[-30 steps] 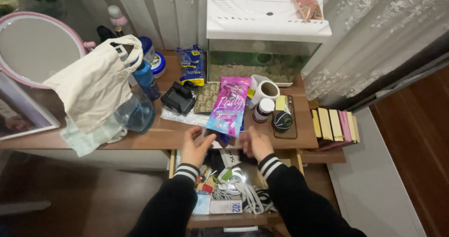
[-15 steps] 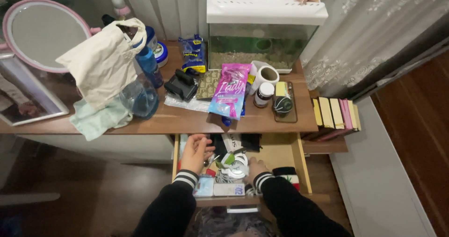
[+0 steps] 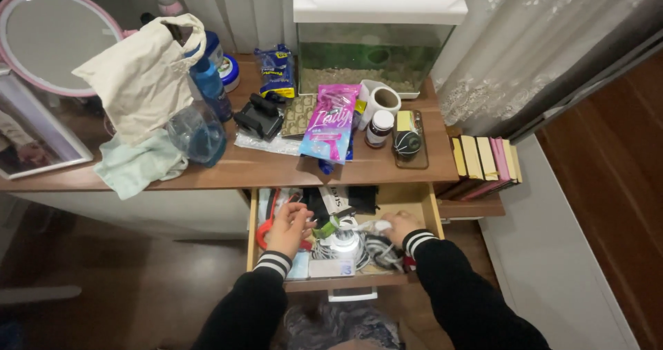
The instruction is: Emptying various items from a desk drawer and cleaning the interior using a spray bottle and a cloth.
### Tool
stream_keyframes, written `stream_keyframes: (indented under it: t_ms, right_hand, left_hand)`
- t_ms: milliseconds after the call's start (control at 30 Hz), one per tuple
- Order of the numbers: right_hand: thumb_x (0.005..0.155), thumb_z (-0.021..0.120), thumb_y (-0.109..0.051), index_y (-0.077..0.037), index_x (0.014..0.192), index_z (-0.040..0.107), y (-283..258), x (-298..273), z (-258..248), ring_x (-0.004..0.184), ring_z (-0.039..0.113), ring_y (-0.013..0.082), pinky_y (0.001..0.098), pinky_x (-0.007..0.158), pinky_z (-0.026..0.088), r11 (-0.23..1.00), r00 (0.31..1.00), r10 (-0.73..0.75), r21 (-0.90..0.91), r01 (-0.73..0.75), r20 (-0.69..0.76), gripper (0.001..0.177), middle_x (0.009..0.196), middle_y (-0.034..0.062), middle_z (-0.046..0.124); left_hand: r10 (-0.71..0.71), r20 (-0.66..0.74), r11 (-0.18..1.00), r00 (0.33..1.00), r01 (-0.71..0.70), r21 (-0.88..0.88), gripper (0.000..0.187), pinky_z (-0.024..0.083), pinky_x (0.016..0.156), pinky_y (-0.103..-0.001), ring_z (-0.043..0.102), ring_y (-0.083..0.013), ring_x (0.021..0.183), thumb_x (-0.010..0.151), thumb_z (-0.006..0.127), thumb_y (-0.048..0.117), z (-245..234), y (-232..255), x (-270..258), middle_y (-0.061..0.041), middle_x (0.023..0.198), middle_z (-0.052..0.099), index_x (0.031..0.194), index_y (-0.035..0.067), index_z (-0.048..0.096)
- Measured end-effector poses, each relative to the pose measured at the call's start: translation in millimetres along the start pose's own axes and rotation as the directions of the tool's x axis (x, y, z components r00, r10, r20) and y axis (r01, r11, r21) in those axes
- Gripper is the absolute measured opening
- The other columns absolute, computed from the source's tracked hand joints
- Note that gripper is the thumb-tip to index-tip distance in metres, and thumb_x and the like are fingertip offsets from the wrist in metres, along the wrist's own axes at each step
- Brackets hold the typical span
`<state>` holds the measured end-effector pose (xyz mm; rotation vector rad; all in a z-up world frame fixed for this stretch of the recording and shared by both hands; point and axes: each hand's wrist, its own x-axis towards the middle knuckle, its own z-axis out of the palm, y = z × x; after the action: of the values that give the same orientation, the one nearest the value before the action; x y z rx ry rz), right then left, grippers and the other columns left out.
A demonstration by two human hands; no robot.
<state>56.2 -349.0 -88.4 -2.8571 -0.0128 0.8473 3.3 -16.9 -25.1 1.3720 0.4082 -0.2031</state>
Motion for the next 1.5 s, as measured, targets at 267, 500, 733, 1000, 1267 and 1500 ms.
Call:
stream_keyframes:
  t_ms: [267,500,733,1000,1267,1500]
  right_hand:
    - [0.071,0.059,-0.094,-0.038,0.15,0.044,-55,-103,-70,0.144,0.039,0.0406,0.0551,0.114,0.036,0.975,0.944,0.085,-0.224,-0.012,0.319,0.098,0.153,0.0159,0.039]
    - [0.067,0.072,-0.081,-0.034,0.131,0.069,31,-4,-10,0.117,0.067,0.0331,0.0424,0.097,0.054,0.967,0.883,-0.14,-0.131,0.22,0.448,0.08,0.125,0.0138,0.07]
    - [0.081,0.077,-0.045,-0.02,0.121,0.072,81,37,21,0.118,0.067,0.0346,0.0456,0.103,0.054,0.892,0.866,-0.452,0.094,0.442,0.215,0.048,0.122,0.0112,0.072]
    - [0.087,0.07,-0.02,-0.01,0.12,0.076,50,13,-66,0.113,0.071,0.025,0.0393,0.101,0.052,0.74,0.945,-0.313,0.6,0.302,-0.09,0.035,0.117,0.0106,0.077]
    - [0.092,0.062,-0.006,-0.002,0.144,0.052,-9,-39,-97,0.131,0.05,0.0269,0.0486,0.113,0.037,0.232,0.857,-0.46,0.9,0.369,-0.233,0.053,0.142,0.0198,0.056]
    - [0.1,0.068,-0.035,0.002,0.158,0.023,-30,-108,-147,0.154,0.02,0.035,0.0543,0.125,0.007,0.107,0.93,-0.364,0.989,0.097,-0.052,0.083,0.163,0.0217,0.026]
  left_hand:
    - [0.014,0.005,0.999,1.0,-0.014,0.051,0.026,0.064,0.078,-0.03,0.075,-0.0209,0.093,0.104,0.059,0.022,30,-9,12,-0.013,0.112,0.074,0.127,0.011,0.057]
    - [0.005,0.031,0.99,1.0,-0.009,0.14,0.028,0.064,0.076,-0.027,0.076,-0.0189,0.091,0.099,0.069,0.024,66,-20,19,-0.013,0.108,0.077,0.122,0.011,0.062]
    - [-0.008,-0.017,0.99,1.0,0.011,0.143,0.026,0.063,0.079,-0.029,0.076,-0.0222,0.096,0.101,0.064,0.023,84,-14,11,-0.015,0.113,0.076,0.124,0.012,0.062]
    - [0.0,0.073,0.989,0.997,-0.011,0.147,0.075,0.055,0.101,-0.047,0.063,-0.0406,0.124,0.088,0.086,0.035,129,-35,0,-0.03,0.137,0.059,0.143,0.004,0.046]
    - [0.172,0.23,0.972,0.958,-0.203,0.119,0.107,0.03,0.122,-0.051,0.044,-0.0357,0.142,0.066,0.102,0.027,190,-17,-17,-0.025,0.149,0.052,0.149,-0.001,0.04]
    - [0.001,-0.009,0.995,1.0,0.0,0.101,0.082,0.046,0.112,-0.046,0.06,-0.0304,0.13,0.065,0.1,0.023,192,15,-23,-0.018,0.134,0.069,0.135,0.001,0.063]
